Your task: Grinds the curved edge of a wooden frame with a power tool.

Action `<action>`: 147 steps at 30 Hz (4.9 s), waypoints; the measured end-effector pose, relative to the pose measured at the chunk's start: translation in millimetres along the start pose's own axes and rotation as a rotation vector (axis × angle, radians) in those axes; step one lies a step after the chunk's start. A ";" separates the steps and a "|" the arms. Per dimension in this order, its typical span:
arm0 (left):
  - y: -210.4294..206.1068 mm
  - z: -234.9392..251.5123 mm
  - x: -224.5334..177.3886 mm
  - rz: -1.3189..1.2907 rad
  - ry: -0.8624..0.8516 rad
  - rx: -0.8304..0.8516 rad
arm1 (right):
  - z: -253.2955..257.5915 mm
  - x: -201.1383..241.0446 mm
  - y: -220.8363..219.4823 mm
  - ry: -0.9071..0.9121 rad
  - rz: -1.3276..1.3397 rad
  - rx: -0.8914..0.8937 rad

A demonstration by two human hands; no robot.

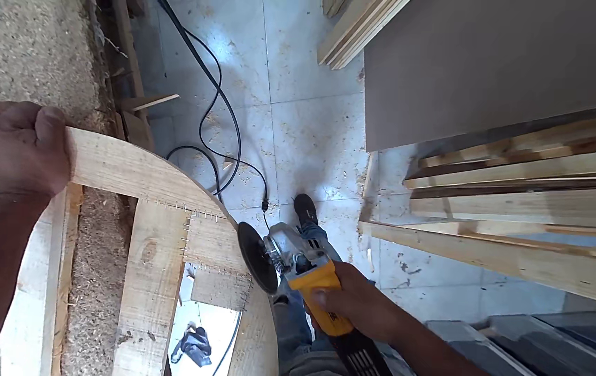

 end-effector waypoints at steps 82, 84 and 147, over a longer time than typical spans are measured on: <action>-3.6 -3.6 1.3 -0.047 0.107 0.073 | -39.3 -77.2 7.7 -0.197 0.229 0.068; -5.8 -4.4 6.2 -0.059 0.150 0.089 | -50.1 -82.0 5.9 -0.177 0.232 0.066; 3.4 -3.6 -6.1 0.000 0.048 -0.013 | 38.4 -3.3 8.9 -0.066 0.011 0.109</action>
Point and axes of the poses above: each hand's wrist, its own z-axis towards the middle knuckle, its own y-axis out of the back of the hand, x = y × z, the point moved 9 cm from there along z, towards the middle knuckle, and after that the axes turned 10 degrees about y, right-handed, at the moved point
